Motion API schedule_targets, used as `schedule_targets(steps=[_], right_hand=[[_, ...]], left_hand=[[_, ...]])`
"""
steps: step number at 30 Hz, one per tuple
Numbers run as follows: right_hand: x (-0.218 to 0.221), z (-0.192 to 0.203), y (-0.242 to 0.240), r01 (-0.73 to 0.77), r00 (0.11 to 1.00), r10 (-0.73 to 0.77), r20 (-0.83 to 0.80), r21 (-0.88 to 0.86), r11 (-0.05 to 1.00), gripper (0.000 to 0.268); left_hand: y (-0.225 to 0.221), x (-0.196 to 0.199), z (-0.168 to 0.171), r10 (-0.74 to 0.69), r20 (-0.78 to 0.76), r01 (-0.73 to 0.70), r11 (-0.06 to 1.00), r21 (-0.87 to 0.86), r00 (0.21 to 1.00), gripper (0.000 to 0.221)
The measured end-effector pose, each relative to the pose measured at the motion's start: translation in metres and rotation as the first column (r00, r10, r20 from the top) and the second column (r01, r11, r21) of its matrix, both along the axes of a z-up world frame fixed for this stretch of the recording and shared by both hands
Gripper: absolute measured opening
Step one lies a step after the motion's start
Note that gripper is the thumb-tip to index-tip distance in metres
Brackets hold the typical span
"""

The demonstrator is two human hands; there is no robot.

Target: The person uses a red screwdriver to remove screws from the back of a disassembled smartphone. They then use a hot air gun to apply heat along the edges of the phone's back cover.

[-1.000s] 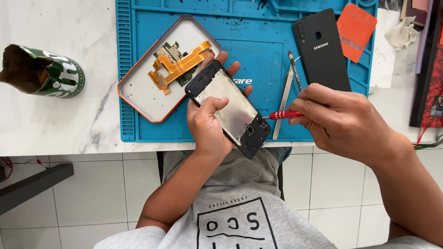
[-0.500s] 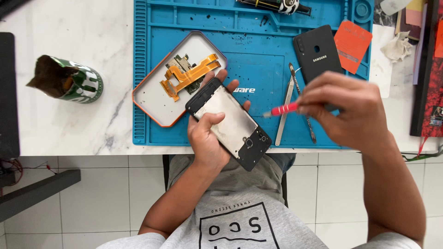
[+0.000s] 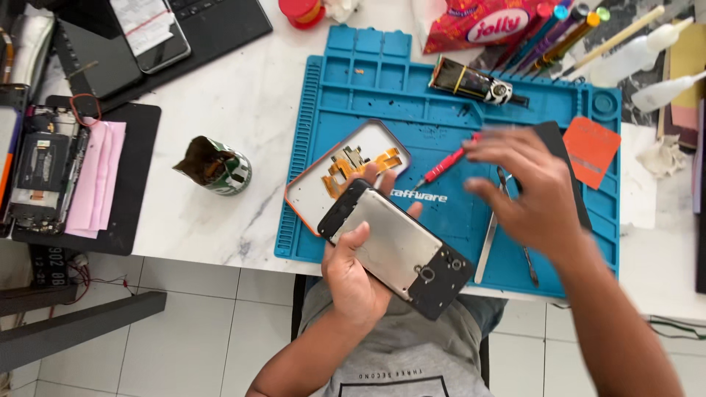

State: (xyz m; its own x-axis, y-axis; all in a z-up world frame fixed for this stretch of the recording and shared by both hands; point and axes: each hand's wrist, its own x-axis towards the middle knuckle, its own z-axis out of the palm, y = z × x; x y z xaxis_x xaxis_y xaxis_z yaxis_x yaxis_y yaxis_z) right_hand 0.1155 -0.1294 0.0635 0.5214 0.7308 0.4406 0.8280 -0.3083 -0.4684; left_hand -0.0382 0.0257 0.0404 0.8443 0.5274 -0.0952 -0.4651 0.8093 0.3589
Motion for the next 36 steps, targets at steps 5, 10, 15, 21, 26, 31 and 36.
schedule_targets(steps=[5, 10, 15, 21, 26, 31, 36], right_hand=[[-0.073, -0.002, 0.004, 0.32, 0.335, 0.002, -0.942, 0.115, 0.941, 0.072], [-0.061, -0.028, -0.013, 0.555, 0.247, 0.164, -0.955, 0.278, 0.784, 0.07], [-0.011, -0.011, -0.04, 0.33, 0.192, 0.166, -0.967, 0.223, 0.917, 0.068], [-0.005, -0.006, -0.01, 0.109, 0.189, 0.093, -0.978, 0.115, 0.987, 0.046], [0.023, 0.008, -0.008, 0.244, 0.53, -0.077, -0.845, 0.065, 0.968, 0.009], [0.108, -0.063, -0.047, 0.45, 0.891, -0.449, 0.064, 0.001, 0.893, 0.012], [0.13, -0.089, -0.039, 0.504, 0.85, -0.423, 0.315, -0.248, 0.828, 0.027]], left_hand=[[-0.004, 0.011, -0.003, 0.175, 0.025, -0.175, 0.985, -0.002, 0.984, 0.059], [-0.022, -0.015, -0.01, 0.028, 0.097, -0.037, 0.995, 0.089, 0.995, 0.073], [-0.005, -0.057, -0.03, -0.692, 0.136, 0.699, 0.662, -0.269, 0.709, 0.113], [-0.013, -0.016, -0.019, -0.818, 0.067, 0.82, 0.564, -0.103, 0.571, 0.086], [-0.011, 0.002, -0.011, -0.729, -0.101, 0.717, 0.684, -0.135, 0.677, 0.059], [0.001, -0.002, -0.041, -0.616, -0.256, 0.62, 0.781, -0.075, 0.745, 0.043], [0.016, -0.006, -0.04, -0.588, -0.287, 0.648, 0.732, 0.208, 0.756, 0.061]])
